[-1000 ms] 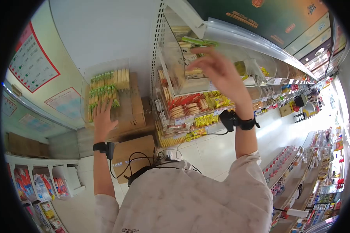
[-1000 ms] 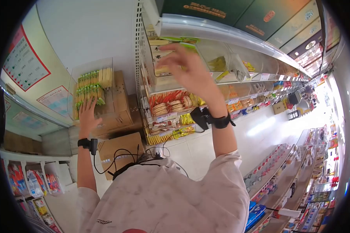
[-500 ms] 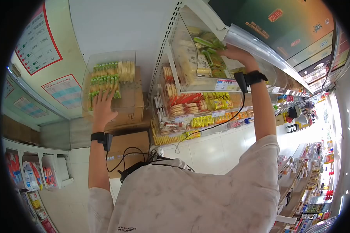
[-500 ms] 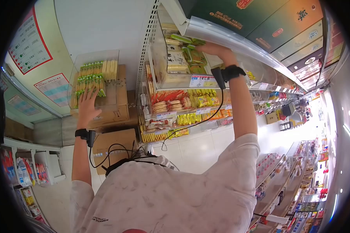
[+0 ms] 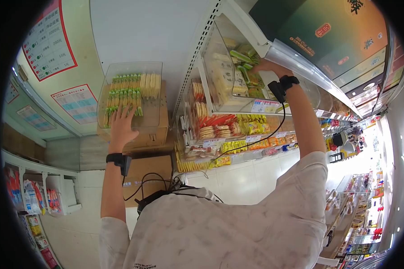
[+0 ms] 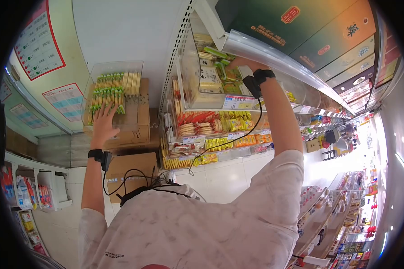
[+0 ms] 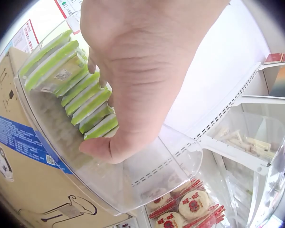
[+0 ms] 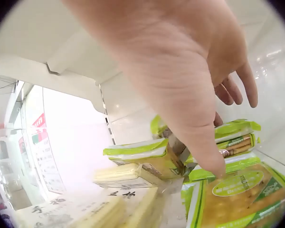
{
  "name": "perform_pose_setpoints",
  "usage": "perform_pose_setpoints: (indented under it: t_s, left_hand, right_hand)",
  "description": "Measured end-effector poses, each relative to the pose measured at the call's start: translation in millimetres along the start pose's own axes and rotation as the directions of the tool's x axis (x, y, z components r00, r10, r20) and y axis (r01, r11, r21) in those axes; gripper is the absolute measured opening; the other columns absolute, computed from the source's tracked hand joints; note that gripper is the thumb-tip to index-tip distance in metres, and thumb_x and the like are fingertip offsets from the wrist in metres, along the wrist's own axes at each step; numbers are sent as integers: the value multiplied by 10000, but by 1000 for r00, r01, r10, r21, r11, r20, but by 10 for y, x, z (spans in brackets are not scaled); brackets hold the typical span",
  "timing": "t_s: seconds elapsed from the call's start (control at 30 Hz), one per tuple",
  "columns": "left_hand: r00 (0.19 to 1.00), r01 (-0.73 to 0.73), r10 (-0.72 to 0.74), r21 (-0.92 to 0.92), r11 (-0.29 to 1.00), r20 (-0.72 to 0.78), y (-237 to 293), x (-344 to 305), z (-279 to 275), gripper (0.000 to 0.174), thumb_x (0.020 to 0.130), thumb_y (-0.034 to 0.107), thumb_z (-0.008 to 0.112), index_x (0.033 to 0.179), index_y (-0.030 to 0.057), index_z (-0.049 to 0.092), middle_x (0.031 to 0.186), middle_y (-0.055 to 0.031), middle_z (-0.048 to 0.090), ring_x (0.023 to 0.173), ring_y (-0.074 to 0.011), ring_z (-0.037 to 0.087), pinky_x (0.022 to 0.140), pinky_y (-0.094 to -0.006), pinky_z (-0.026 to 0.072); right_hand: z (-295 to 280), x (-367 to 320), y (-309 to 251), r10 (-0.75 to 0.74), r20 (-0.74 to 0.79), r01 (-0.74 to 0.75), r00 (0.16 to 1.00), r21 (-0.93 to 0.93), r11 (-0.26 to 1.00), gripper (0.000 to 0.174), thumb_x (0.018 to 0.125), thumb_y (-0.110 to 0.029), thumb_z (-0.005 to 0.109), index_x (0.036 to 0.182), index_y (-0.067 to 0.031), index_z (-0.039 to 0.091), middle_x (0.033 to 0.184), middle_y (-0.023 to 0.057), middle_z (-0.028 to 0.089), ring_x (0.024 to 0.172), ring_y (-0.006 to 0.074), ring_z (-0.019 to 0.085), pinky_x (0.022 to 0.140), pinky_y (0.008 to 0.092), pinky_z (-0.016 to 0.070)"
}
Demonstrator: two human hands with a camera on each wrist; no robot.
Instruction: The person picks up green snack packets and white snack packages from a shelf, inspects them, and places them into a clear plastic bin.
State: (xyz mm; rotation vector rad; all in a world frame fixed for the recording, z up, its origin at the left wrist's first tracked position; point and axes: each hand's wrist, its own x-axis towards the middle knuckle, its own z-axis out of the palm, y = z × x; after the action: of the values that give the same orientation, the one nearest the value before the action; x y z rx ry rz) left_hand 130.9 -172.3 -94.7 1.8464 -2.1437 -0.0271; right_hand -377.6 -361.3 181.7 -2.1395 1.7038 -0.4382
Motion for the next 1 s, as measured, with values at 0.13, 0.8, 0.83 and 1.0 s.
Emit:
perform_pose_setpoints:
  t_s: [0.13, 0.8, 0.83, 1.0]
  left_hand:
    - [1000, 12, -12, 3, 1000, 10, 32, 6, -37, 941, 640, 192, 786, 1523, 220, 464, 1597, -82, 402, 1507, -369, 304, 1231, -541, 290]
    - [1000, 1, -1, -37, 999, -12, 15, -3, -26, 916, 637, 205, 790, 1502, 216, 490, 1577, -86, 423, 1501, -373, 309, 1232, -548, 284]
    - [1000, 0, 0, -38, 999, -5, 12, 1, -28, 921, 636, 205, 791, 1506, 216, 487, 1581, -89, 419, 1502, -377, 307, 1231, -551, 281]
    - [999, -10, 10, -7, 1000, 44, 41, -10, -110, 956, 635, 220, 801, 1529, 226, 461, 1618, -103, 373, 1520, -391, 268, 1235, -558, 253]
  right_hand:
    - [86, 94, -36, -24, 2, 24, 1000, -15, 1000, 642, 861, -490, 698, 1301, -32, 603, 1049, 167, 712, 964, 292, 667, 870, 391, 516]
    - [-152, -555, -234, -213, -22, 196, 977, -311, 930, 624, 853, -476, 710, 1283, -35, 608, 997, 167, 715, 938, 292, 669, 857, 399, 513]
    - [-98, -622, -177, -315, -107, 254, 943, -379, 890, 649, 833, -469, 726, 1299, -34, 601, 998, 181, 716, 944, 317, 674, 859, 412, 524]
    - [159, -1191, -365, -355, -355, 117, 865, -545, 830, 754, 764, -403, 772, 1380, -35, 540, 992, 225, 713, 946, 403, 689, 816, 479, 565]
